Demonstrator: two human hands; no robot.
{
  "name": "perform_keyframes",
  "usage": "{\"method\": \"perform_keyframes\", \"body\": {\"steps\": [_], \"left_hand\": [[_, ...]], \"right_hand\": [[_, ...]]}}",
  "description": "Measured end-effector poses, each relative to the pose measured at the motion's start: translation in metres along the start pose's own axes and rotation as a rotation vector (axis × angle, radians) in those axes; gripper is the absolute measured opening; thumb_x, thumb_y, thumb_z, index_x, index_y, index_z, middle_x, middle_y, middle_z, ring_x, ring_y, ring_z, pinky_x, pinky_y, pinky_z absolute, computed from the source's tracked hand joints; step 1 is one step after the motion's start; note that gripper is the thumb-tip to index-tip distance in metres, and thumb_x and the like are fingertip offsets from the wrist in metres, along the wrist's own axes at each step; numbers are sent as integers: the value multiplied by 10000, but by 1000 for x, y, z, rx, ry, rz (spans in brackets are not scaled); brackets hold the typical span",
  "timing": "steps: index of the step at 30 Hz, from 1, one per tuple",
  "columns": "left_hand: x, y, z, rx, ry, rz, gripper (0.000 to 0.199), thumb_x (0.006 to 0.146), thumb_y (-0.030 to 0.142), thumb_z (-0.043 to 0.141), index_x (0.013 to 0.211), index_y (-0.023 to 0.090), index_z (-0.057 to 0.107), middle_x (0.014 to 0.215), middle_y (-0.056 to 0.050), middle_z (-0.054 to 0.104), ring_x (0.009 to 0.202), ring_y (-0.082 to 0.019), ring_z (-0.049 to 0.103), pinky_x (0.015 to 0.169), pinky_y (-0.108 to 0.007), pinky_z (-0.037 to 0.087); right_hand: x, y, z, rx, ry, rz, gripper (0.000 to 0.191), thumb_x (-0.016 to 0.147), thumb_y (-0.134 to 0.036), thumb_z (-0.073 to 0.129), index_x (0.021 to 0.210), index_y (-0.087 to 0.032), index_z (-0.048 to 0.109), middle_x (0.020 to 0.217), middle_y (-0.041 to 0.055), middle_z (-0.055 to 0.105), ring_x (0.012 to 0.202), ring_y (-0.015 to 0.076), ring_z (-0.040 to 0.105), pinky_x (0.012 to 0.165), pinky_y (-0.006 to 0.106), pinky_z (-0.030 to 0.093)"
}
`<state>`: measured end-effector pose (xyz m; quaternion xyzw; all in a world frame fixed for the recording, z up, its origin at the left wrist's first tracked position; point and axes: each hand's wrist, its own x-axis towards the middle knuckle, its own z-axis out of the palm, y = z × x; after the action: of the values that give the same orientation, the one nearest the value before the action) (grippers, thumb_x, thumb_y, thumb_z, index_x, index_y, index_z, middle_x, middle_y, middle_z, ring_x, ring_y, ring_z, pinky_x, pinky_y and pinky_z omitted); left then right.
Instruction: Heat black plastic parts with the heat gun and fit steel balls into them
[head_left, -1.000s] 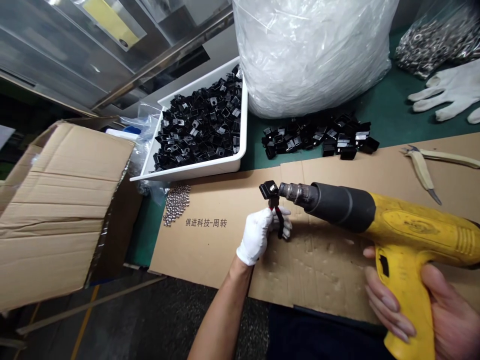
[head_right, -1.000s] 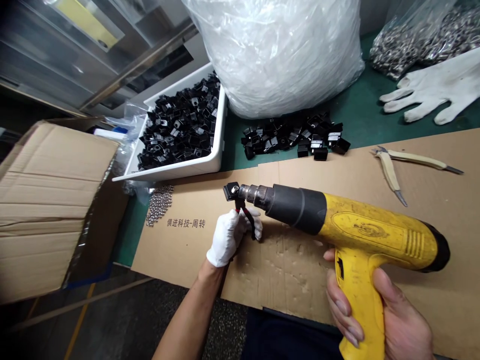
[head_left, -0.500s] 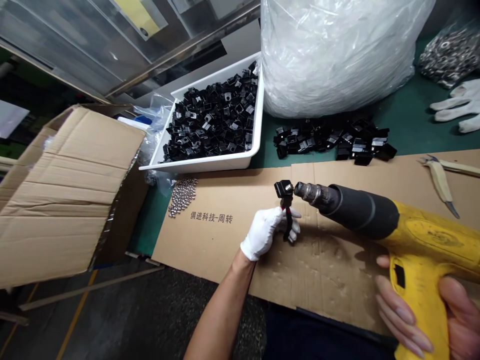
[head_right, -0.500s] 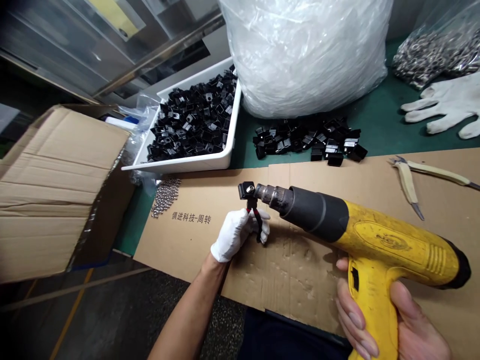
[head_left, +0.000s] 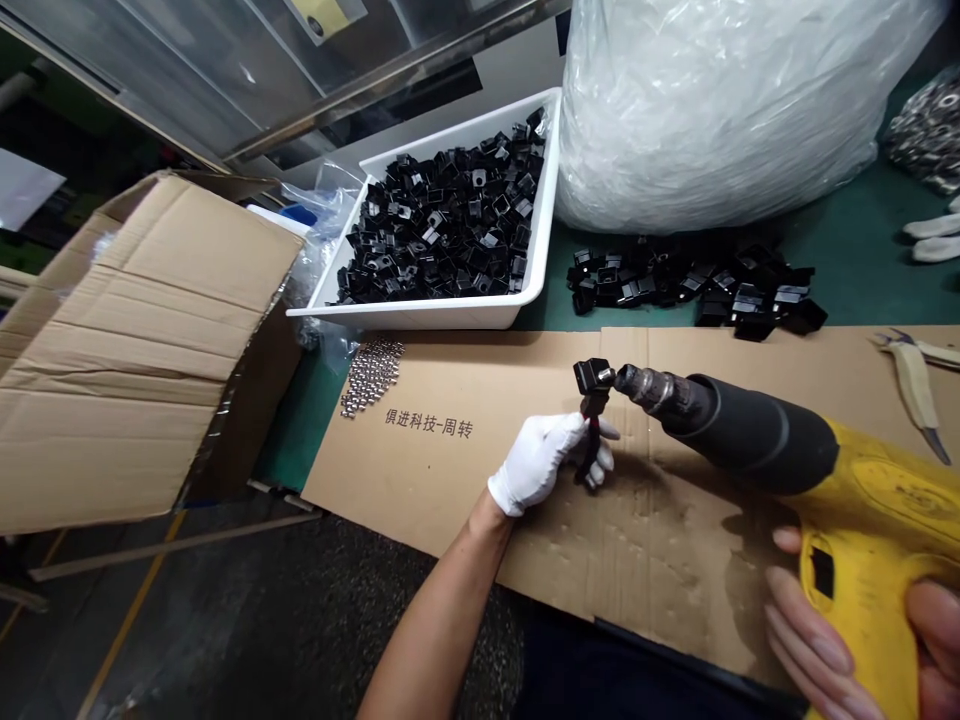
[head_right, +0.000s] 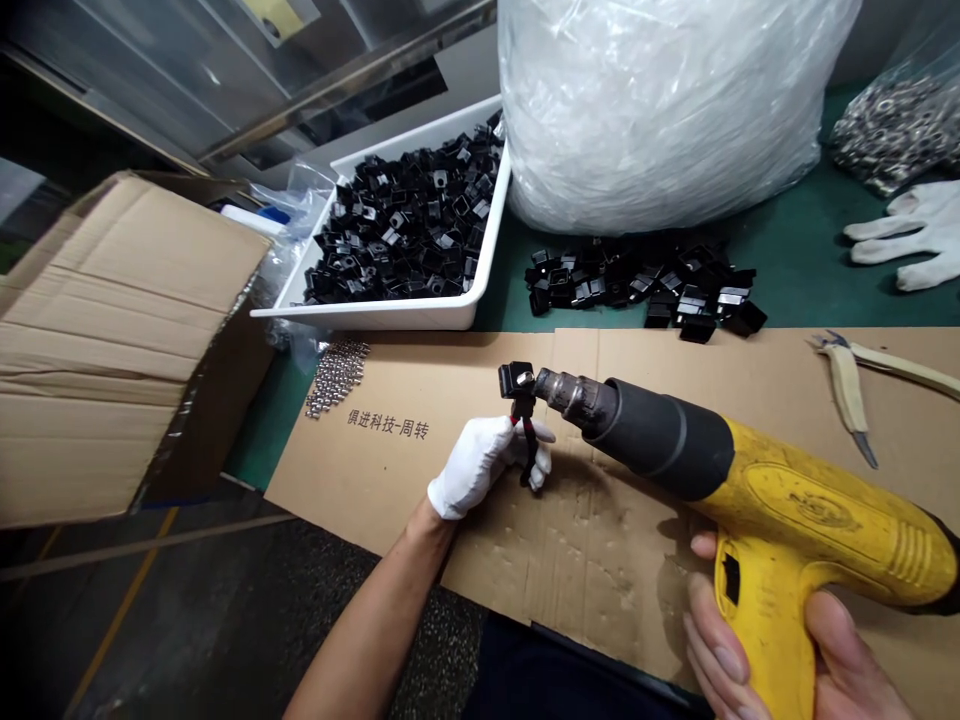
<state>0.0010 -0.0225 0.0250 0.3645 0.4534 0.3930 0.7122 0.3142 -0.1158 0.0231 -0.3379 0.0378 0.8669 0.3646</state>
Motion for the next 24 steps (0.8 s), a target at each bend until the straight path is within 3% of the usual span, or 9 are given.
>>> {"method": "perform_keyframes", "body": {"steps": [8, 19, 22, 24], "left_hand": [[-1, -1, 0, -13, -17, 3, 581, 1005, 614, 582, 1149, 77, 750, 842, -140, 767, 633, -185, 716, 594, -309, 555], [0, 0, 0, 8, -28, -15, 557, 1005, 627, 563, 1064, 97, 724, 811, -113, 734, 619, -183, 685, 589, -315, 532], [-1, -4, 5, 95, 14, 101, 529, 1041, 607, 491, 1065, 118, 690, 753, -67, 677, 614, -168, 627, 630, -326, 510], [-1, -8, 6, 228, 144, 229, 524, 1062, 607, 422, 1087, 141, 661, 733, -35, 622, 628, -160, 571, 676, -335, 491]], "right_hand": [[0, 1, 0, 56, -2, 3, 564, 796, -721, 778, 1220, -351, 732, 673, 42, 598, 437, 169, 532, 408, 290, 324], [-2, 3, -2, 26, -2, -44, 549, 862, -726, 699, 1237, -326, 733, 696, 45, 604, 451, 156, 517, 429, 282, 357], [-2, 6, -1, 35, 5, -55, 553, 843, -714, 737, 1228, -317, 745, 692, 43, 612, 440, 152, 529, 421, 272, 403], [0, 7, -5, 54, -3, -48, 556, 835, -710, 749, 1225, -314, 755, 688, 49, 617, 432, 158, 546, 415, 274, 422]]}}
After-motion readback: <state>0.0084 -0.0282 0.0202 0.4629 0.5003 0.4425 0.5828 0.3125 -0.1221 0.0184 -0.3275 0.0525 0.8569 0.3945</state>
